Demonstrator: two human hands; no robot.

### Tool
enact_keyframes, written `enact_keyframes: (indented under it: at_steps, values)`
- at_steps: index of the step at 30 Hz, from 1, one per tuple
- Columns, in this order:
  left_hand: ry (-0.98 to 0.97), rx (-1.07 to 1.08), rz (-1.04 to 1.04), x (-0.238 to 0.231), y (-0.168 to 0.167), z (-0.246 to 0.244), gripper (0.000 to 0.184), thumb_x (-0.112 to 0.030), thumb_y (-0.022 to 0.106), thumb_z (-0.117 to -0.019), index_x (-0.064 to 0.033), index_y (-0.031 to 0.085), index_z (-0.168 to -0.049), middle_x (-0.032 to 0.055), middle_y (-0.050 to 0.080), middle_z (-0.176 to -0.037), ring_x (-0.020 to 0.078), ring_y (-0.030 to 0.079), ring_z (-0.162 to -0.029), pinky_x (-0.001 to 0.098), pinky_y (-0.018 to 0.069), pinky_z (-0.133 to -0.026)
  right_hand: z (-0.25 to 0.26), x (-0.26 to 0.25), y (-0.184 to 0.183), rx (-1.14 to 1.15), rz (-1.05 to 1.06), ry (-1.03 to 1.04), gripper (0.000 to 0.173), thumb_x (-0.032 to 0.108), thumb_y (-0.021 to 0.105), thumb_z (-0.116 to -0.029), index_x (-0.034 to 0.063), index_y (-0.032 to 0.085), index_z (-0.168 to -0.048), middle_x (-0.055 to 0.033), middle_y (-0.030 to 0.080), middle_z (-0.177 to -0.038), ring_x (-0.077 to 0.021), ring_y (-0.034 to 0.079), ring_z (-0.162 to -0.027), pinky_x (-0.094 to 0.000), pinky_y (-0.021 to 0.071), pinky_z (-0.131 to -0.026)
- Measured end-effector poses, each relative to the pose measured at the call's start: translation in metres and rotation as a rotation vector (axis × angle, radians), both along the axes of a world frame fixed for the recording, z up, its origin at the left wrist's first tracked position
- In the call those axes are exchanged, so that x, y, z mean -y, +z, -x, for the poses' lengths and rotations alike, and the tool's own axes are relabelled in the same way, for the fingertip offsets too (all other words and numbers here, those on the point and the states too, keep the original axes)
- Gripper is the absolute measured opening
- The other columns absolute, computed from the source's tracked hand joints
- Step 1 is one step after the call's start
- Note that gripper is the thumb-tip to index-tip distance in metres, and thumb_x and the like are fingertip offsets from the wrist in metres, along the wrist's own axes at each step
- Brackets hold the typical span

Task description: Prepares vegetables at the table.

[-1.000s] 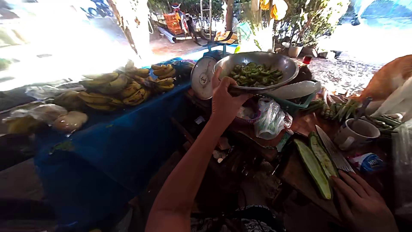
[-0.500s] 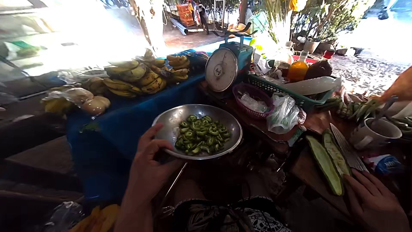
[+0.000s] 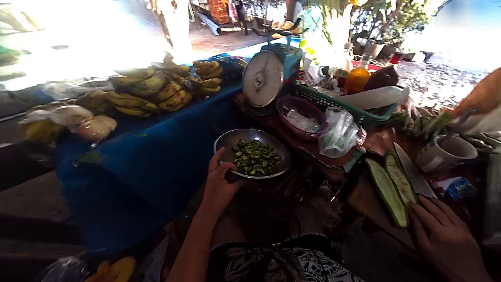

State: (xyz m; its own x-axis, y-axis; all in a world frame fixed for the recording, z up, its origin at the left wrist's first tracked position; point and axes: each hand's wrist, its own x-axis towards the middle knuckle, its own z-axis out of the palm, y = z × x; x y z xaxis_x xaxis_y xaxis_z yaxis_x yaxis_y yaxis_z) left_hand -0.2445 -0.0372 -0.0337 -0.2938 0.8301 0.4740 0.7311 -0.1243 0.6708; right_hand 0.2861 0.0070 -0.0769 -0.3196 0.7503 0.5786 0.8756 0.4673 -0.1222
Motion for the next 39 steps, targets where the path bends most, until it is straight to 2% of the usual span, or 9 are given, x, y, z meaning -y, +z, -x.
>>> enact_keyframes:
  at_steps: [8, 13, 16, 20, 23, 28, 34, 37, 39]
  values:
    - [-0.078, -0.141, 0.082, -0.023, -0.003, -0.014, 0.045, -0.024, 0.079, -0.0774, 0.0038, 0.066, -0.110, 0.0339, 0.019, -0.163, 0.0448, 0.029, -0.150, 0.0530, 0.0367, -0.115, 0.000, 0.007, 0.007, -0.169, -0.092, 0.087, 0.037, 0.033, 0.046, -0.1080, 0.0092, 0.072, -0.121, -0.0143, 0.069, -0.131, -0.0357, 0.057, -0.133, -0.0526, 0.0415, -0.114]
    - [-0.040, -0.261, 0.120, -0.016, 0.009, -0.022, 0.062, -0.022, 0.072, -0.0774, 0.0049, 0.059, -0.132, 0.0424, 0.012, -0.161, 0.0569, 0.019, -0.149, 0.0615, 0.0297, -0.117, 0.018, 0.025, 0.008, -0.013, -0.095, 0.093, 0.055, 0.061, 0.039, -0.1042, 0.0204, 0.069, -0.127, -0.0055, 0.066, -0.138, -0.0320, 0.047, -0.144, -0.0681, 0.0224, -0.118]
    - [0.036, -0.368, 0.075, -0.001, 0.026, -0.034, 0.059, -0.010, 0.070, -0.0837, 0.0116, 0.054, -0.136, 0.0491, 0.014, -0.156, 0.0675, 0.026, -0.141, 0.0675, 0.0295, -0.115, 0.025, 0.025, 0.003, 0.073, -0.099, 0.030, 0.041, 0.049, 0.050, -0.1033, 0.0201, 0.072, -0.121, -0.0079, 0.067, -0.135, -0.0386, 0.049, -0.141, -0.0778, 0.0242, -0.111]
    - [-0.037, -0.398, -0.114, 0.005, 0.040, -0.063, 0.045, -0.020, 0.066, -0.0943, 0.0102, 0.060, -0.127, 0.0471, 0.031, -0.150, 0.0551, 0.045, -0.134, 0.0527, 0.0427, -0.110, 0.024, 0.017, 0.000, 0.082, -0.163, 0.024, 0.023, 0.024, 0.058, -0.1023, 0.0139, 0.072, -0.117, -0.0048, 0.074, -0.121, -0.0303, 0.061, -0.130, -0.0725, 0.0284, -0.113]
    - [-0.320, -0.431, -0.161, -0.004, 0.050, -0.105, 0.032, -0.024, 0.063, -0.1011, -0.0031, 0.064, -0.125, 0.0311, 0.047, -0.147, 0.0374, 0.046, -0.140, 0.0464, 0.0389, -0.115, 0.026, 0.013, 0.003, 0.002, -0.196, 0.077, 0.022, 0.014, 0.057, -0.1020, 0.0118, 0.072, -0.118, -0.0053, 0.075, -0.104, -0.0220, 0.069, -0.108, -0.0458, 0.0465, -0.109]
    - [-0.781, -0.420, -0.275, -0.044, 0.029, -0.194, 0.026, -0.026, 0.055, -0.1052, -0.0146, 0.068, -0.125, 0.0114, 0.062, -0.141, 0.0295, 0.051, -0.140, 0.0490, 0.0429, -0.114, 0.037, 0.029, 0.026, -0.505, 0.025, 0.151, 0.022, 0.013, 0.058, -0.1025, 0.0039, 0.072, -0.116, -0.0095, 0.074, -0.110, -0.0135, 0.069, -0.107, -0.0282, 0.0544, -0.099]
    - [-1.055, -0.393, -0.411, -0.078, -0.011, -0.280, 0.039, -0.021, 0.063, -0.1020, -0.0159, 0.057, -0.141, 0.0133, 0.061, -0.143, 0.0347, 0.053, -0.138, 0.0645, 0.0343, -0.117, 0.039, 0.047, 0.053, -1.182, 0.344, 0.253, 0.021, 0.008, 0.061, -0.0998, 0.0046, 0.073, -0.117, -0.0029, 0.075, -0.112, -0.0099, 0.071, -0.102, -0.0252, 0.0587, -0.093]
    - [-1.033, -0.387, -0.483, -0.086, -0.022, -0.293, 0.038, -0.010, 0.062, -0.1000, -0.0130, 0.061, -0.138, 0.0121, 0.069, -0.117, 0.0279, 0.067, -0.107, 0.0465, 0.0524, -0.101, 0.026, 0.043, 0.051, -1.042, 0.319, 0.222, 0.027, 0.012, 0.051, -0.1060, 0.0041, 0.071, -0.122, -0.0027, 0.073, -0.117, -0.0074, 0.068, -0.107, -0.0234, 0.0563, -0.095]
    - [-0.972, -0.424, -0.472, -0.084, -0.018, -0.291, 0.039, -0.009, 0.061, -0.0996, -0.0118, 0.060, -0.138, 0.0118, 0.069, -0.113, 0.0263, 0.067, -0.098, 0.0398, 0.0556, -0.089, 0.018, 0.035, 0.048, -0.621, 0.182, 0.098, 0.031, 0.005, 0.046, -0.1040, 0.0015, 0.068, -0.125, -0.0104, 0.067, -0.128, -0.0132, 0.064, -0.120, -0.0265, 0.0538, -0.102]
